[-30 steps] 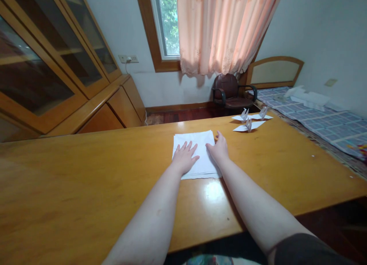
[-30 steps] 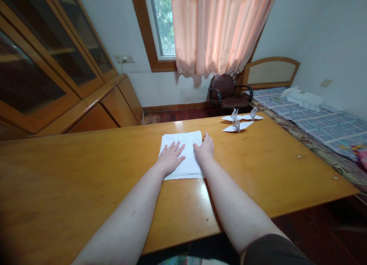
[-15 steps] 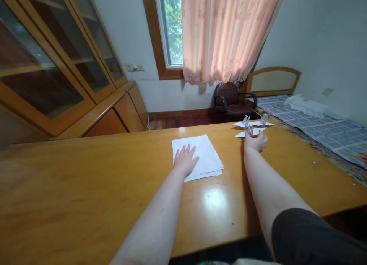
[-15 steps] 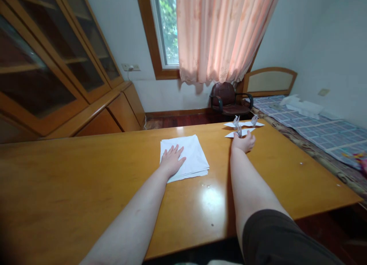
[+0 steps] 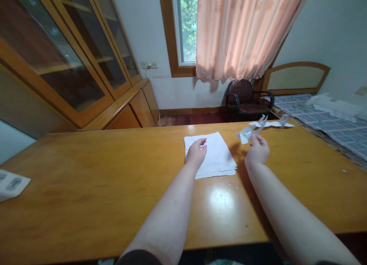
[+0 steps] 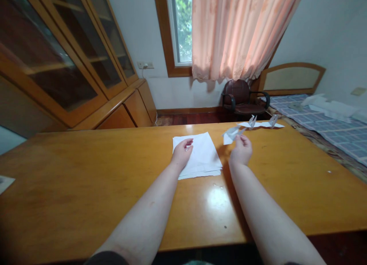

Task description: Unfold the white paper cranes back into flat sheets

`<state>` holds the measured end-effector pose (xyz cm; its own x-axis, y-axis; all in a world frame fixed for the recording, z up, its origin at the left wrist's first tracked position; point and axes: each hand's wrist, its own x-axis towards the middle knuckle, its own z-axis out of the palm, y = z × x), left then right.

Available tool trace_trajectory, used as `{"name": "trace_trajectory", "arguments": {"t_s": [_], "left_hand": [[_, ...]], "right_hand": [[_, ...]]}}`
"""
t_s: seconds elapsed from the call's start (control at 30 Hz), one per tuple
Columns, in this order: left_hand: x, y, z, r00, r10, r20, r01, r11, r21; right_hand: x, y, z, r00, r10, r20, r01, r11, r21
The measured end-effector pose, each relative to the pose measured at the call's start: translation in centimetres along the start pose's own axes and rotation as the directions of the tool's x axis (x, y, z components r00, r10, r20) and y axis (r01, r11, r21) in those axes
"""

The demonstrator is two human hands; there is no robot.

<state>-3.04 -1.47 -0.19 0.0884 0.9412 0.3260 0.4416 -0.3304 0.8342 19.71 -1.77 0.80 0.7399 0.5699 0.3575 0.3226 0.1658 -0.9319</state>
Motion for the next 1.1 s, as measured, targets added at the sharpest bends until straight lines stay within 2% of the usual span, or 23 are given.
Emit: {"name": "trace_trajectory", "arguments": {"t_s": [0.07,0.13,0.27,0.4,0.53,0.67,0.8,0.87,1.03,1.1], "left_hand": [[-0.2,0.4,0.2,0.998,0.062,0.027,-0.060,0.996,-0.071],[-0.5,0.7,0.3,0.992,0.119,0.050,-0.115,0.990,-0.082],[-0.6,0.9,0.3,0.988,0.149,0.050,-0.145,0.987,-0.072],[-0.3,0.9,0.0,0.982,0.178,-0.065,-0.183,0.979,-0.086],[-0.2,1.2,-0.1,0.972,0.189,-0.142,-0.201,0.976,-0.080],[-0.2,1.6,-0.1,0.965,0.190,-0.182,-0.201,0.979,-0.041],[-0.3,1.5,-0.2,0.955,0.173,-0.239,-0.173,0.985,0.022],[-0.2,1.3,-0.2,0.958,0.133,-0.255,-0.132,0.991,0.019],[0.0,0.8,0.1,0.963,-0.071,-0.261,0.061,0.997,-0.044],[0.0,0.6,0.2,0.970,-0.079,-0.231,0.074,0.997,-0.029]], "right_hand": [[-3.4,-1.0,1.5,0.980,-0.067,0.187,0.051,0.995,0.088],[-5.7,-1.2,2.5,0.950,-0.091,0.298,0.058,0.991,0.120],[-6.4,-0.5,3.4,0.895,-0.142,0.423,0.013,0.956,0.294],[-5.8,-0.5,3.3,0.857,-0.172,0.485,0.021,0.954,0.300],[-6.2,-1.1,3.0,0.805,-0.228,0.548,0.105,0.963,0.247],[-6.6,-1.5,2.6,0.734,-0.324,0.596,0.260,0.946,0.194],[-6.8,-1.8,2.4,0.661,-0.462,0.591,0.465,0.871,0.159],[-6.8,-1.9,2.4,0.651,-0.494,0.577,0.517,0.845,0.140],[-6.8,-2.0,2.3,0.652,-0.513,0.558,0.567,0.819,0.090],[-6.8,-1.9,2.3,0.642,-0.515,0.568,0.581,0.810,0.078]]}}
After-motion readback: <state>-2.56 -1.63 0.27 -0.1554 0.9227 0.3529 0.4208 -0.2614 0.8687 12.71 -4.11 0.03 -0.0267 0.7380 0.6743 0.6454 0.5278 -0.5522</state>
